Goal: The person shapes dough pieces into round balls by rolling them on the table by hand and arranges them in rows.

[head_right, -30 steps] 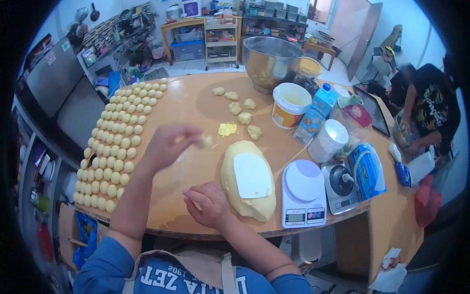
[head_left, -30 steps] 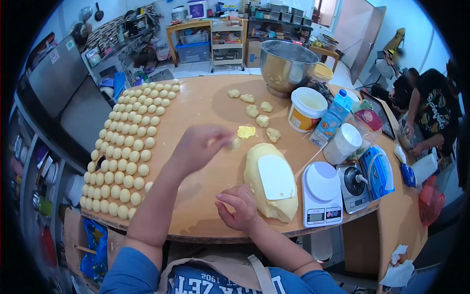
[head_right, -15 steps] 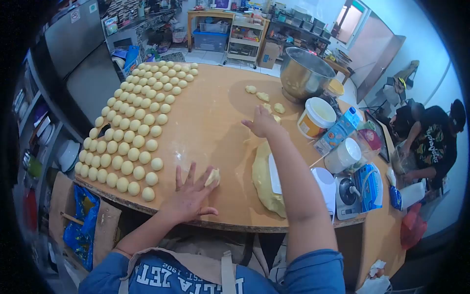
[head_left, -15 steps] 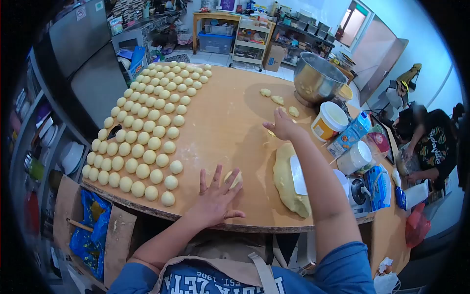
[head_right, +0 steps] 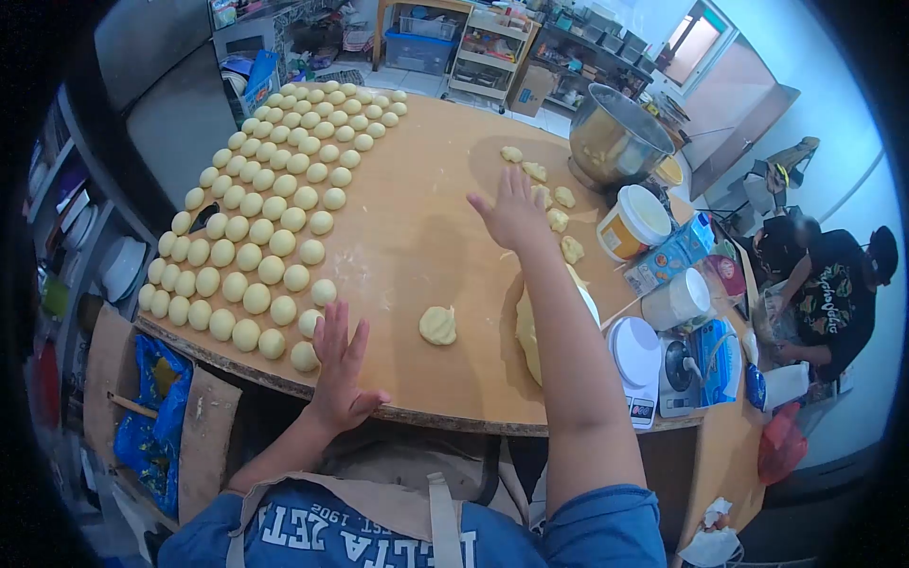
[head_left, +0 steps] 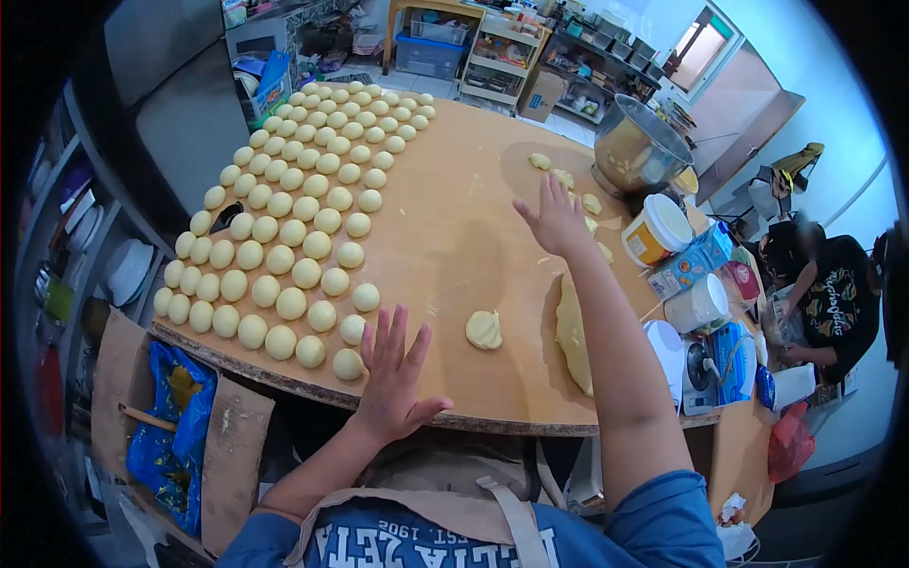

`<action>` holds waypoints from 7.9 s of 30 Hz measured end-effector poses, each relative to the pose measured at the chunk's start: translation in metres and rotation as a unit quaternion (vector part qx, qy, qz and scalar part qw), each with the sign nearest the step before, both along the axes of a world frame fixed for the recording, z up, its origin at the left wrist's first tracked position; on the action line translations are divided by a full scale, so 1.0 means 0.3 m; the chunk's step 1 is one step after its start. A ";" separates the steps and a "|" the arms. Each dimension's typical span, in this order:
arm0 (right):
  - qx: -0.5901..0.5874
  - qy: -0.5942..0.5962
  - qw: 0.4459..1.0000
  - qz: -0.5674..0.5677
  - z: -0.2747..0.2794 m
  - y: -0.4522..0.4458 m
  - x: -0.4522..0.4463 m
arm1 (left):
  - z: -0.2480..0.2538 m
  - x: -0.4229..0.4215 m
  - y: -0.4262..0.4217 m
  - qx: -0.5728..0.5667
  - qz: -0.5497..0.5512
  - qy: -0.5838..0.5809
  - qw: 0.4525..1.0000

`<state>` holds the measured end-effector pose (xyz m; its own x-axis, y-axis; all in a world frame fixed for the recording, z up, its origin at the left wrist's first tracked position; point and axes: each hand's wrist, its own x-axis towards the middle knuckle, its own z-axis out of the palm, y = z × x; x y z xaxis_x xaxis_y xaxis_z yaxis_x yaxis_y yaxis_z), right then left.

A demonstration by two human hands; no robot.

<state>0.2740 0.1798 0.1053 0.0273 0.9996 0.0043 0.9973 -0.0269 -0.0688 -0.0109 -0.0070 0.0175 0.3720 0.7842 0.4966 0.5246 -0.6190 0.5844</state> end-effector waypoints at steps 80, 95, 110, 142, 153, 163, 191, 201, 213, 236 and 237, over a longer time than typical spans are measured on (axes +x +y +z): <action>0.108 0.281 0.936 0.183 -0.242 -0.374 -0.274 | 0.007 -0.015 0.014 -0.044 -0.044 -0.026 0.998; 0.062 0.355 0.904 0.230 -0.253 -0.543 -0.282 | 0.007 -0.022 0.024 -0.057 -0.046 -0.023 0.997; 0.138 0.292 0.929 0.180 -0.258 -0.422 -0.227 | 0.007 -0.016 0.020 -0.057 -0.051 -0.023 0.997; 0.142 0.453 0.871 0.126 -0.182 -0.479 -0.160 | 0.017 -0.011 0.023 -0.058 -0.039 -0.004 0.998; 0.049 0.315 0.921 0.224 -0.242 -0.398 -0.295 | 0.020 -0.007 0.020 -0.049 -0.035 -0.002 0.998; 0.056 0.328 0.924 0.187 -0.247 -0.405 -0.286 | 0.021 -0.006 0.024 -0.051 -0.037 -0.006 0.998; 0.108 0.491 0.857 0.111 -0.112 -0.471 -0.111 | 0.020 -0.004 0.020 -0.050 -0.035 0.004 0.998; 0.111 0.276 0.936 0.191 -0.242 -0.475 -0.143 | 0.017 -0.003 0.018 -0.052 -0.029 0.019 0.998; 0.092 0.278 0.926 0.240 -0.268 -0.460 -0.121 | 0.021 -0.001 0.019 -0.041 -0.033 0.004 0.999; 0.134 0.332 0.908 0.220 -0.243 -0.417 -0.218 | 0.026 0.000 0.017 -0.051 -0.035 0.015 0.998; 0.129 0.337 0.900 0.245 -0.265 -0.418 -0.248 | 0.026 -0.001 0.018 -0.052 -0.032 0.012 0.998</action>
